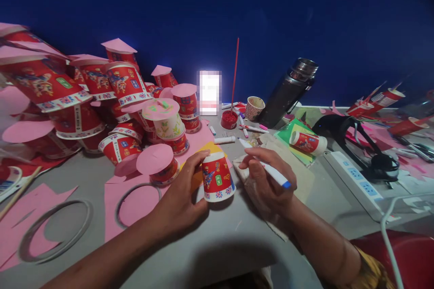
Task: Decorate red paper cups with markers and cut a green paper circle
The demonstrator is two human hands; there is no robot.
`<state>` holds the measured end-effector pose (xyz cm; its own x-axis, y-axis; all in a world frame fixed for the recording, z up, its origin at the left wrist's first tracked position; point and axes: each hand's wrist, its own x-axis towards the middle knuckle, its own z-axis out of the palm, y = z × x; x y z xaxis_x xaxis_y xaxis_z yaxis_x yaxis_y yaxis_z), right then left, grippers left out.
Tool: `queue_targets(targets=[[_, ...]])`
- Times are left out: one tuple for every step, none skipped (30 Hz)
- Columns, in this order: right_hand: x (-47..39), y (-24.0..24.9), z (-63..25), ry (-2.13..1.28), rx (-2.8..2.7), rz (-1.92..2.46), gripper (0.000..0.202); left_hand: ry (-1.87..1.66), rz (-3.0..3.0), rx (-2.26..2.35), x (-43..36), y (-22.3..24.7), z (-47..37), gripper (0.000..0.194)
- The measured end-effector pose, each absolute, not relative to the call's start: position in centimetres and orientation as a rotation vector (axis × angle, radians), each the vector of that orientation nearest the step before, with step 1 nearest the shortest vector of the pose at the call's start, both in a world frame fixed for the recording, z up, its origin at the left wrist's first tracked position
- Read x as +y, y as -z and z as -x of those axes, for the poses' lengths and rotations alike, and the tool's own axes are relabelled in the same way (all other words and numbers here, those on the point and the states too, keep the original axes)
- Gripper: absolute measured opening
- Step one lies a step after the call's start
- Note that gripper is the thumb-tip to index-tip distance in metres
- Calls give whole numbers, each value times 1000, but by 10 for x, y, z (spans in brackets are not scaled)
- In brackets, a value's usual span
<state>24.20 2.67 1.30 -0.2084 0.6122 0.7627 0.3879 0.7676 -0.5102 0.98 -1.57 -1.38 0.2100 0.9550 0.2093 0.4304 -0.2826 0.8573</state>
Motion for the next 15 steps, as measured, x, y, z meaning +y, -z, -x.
queue_targets(targets=[[28,-12,-243,-272,-1854,775,22,-1023,-1803,1265,-16,14,-10,81],[30,-11,-244,-303,-1890,778,24,-1037,-1777,1240,-16,14,-10,81],[32,-10,-244,-338,-1937,781,28,-1051,-1746,1212,-16,14,-10,80],[35,-9,-246,-380,-1985,786,36,-1061,-1709,1183,-17,14,-10,80],[39,-9,-247,-432,-2031,792,51,-1068,-1666,1154,-17,13,-10,81],[42,-8,-248,-489,-2071,792,69,-1071,-1620,1125,-17,13,-10,81],[45,-8,-250,-547,-2107,784,86,-1076,-1572,1100,-18,12,-10,81],[48,-8,-252,-602,-2139,774,99,-1076,-1529,1080,-18,11,-11,81],[50,-8,-253,-655,-2170,762,108,-1074,-1496,1066,-19,11,-11,81],[52,-8,-255,-702,-2204,746,114,-1074,-1471,1059,-19,11,-11,81],[53,-8,-256,-740,-2237,726,118,-1072,-1452,1058,-19,11,-11,82],[53,-8,-256,-764,-2265,708,119,-1068,-1436,1059,-19,12,-11,82],[54,-8,-256,-771,-2287,694,119,-1063,-1425,1060,-19,13,-11,83],[54,-8,-256,-762,-2302,683,118,-1060,-1423,1058,-19,14,-10,85],[53,-8,-256,-741,-2312,675,117,-1056,-1433,1059,-18,15,-10,86]])
